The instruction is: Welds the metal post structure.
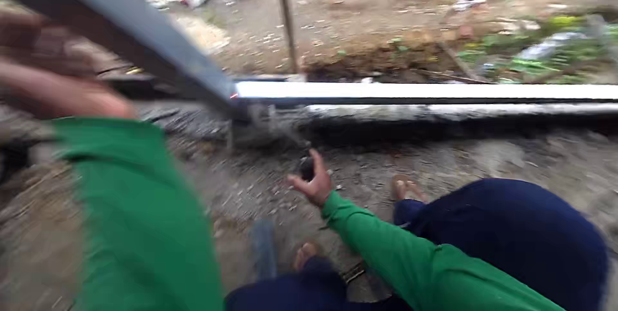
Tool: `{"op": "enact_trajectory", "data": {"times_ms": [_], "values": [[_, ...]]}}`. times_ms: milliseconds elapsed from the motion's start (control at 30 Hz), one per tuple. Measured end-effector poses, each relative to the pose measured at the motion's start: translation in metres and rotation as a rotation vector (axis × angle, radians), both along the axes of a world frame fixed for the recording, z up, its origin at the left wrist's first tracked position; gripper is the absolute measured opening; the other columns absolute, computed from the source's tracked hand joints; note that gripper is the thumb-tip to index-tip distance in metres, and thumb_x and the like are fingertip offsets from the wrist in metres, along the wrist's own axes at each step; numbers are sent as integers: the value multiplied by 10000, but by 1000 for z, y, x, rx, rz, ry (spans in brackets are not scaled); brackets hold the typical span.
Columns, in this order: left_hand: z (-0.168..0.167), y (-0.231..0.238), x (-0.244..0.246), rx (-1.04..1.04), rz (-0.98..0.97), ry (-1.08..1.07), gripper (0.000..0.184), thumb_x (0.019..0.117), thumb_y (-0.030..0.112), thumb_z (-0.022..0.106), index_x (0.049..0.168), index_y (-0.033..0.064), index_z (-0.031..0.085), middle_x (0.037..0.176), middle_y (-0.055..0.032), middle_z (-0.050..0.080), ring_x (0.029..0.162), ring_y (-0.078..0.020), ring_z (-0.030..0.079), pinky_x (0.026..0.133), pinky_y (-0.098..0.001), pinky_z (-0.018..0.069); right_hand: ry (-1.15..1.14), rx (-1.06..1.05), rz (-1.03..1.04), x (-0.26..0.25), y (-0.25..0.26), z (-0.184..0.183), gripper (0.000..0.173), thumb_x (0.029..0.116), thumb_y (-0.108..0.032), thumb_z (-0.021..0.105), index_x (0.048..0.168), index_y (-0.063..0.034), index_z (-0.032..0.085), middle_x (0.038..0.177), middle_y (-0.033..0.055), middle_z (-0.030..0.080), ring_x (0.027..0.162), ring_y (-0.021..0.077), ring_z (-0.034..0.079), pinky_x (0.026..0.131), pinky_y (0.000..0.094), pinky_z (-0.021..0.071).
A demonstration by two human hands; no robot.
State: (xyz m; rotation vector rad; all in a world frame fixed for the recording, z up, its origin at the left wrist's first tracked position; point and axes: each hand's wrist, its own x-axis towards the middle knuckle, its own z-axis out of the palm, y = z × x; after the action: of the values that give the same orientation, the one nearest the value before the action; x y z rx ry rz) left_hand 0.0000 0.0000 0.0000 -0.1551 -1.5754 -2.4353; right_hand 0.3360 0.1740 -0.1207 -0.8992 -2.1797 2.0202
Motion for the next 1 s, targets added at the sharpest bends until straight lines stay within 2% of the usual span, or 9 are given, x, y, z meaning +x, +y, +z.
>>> {"op": "enact_trajectory", "data": {"times_ms": [67,133,233,333,500,567,633,833,1000], "values": [[1,-11,63,-158,140,-217,422,1136,277,216,1074,64,574,869,-34,678,784,-161,671,742,-349,586,-62,8,37,3,-6,-11,1007,771,-364,856,1559,-33,322,1061,169,701,900,242,701,855,459,599],[-21,-17,110,-366,41,-447,398,1092,276,287,1026,64,618,839,-36,695,763,-166,680,758,-370,586,-88,26,47,2,-6,-19,1044,741,-411,857,1562,-63,313,1063,161,698,898,252,699,843,482,597],[-53,-30,161,-677,-423,-793,389,1095,288,394,1180,4,645,1064,-130,721,929,-244,716,867,-442,596,-107,54,75,-2,-3,-27,1058,744,-439,860,1567,-93,293,1051,157,690,877,265,689,829,500,588],[-68,-21,184,-862,-884,-986,479,1100,436,417,1335,70,619,1281,-135,699,1108,-321,706,925,-567,572,-106,103,111,-13,0,-27,1031,768,-439,853,1572,-114,295,1048,164,701,888,290,696,841,528,581],[-66,28,195,-864,-1148,-1015,524,1061,391,527,1527,160,464,1449,-177,576,1250,-416,605,930,-684,509,-48,88,164,-23,-2,-24,1025,793,-451,840,1575,-91,284,1146,184,684,994,311,688,918,532,560],[-63,43,198,-871,-1224,-1005,653,1020,341,573,1599,171,324,1421,-233,562,1212,-415,609,934,-656,517,-53,70,201,-23,-4,-23,1022,789,-440,842,1574,-89,289,1214,197,671,1064,319,681,957,536,549],[-63,54,199,-920,-1258,-987,726,997,265,636,1616,144,276,1345,-262,589,1102,-392,655,890,-597,560,-51,67,218,-22,-7,-24,1022,768,-382,855,1572,-84,298,1267,211,651,1122,340,661,988,548,529],[-93,64,200,-1057,-1229,-877,580,970,299,720,1451,50,513,1238,-195,667,1092,-279,668,980,-485,543,-34,69,182,-25,-13,-36,1066,722,-332,867,1571,-48,288,1267,212,658,1163,338,653,1019,543,521],[-100,58,199,-859,-1175,-926,606,959,180,720,1499,76,466,1256,-189,647,1078,-249,658,964,-455,548,-48,105,200,-32,-12,-36,1063,747,-340,860,1584,-57,271,1278,215,655,1169,347,653,1028,539,515]]}}
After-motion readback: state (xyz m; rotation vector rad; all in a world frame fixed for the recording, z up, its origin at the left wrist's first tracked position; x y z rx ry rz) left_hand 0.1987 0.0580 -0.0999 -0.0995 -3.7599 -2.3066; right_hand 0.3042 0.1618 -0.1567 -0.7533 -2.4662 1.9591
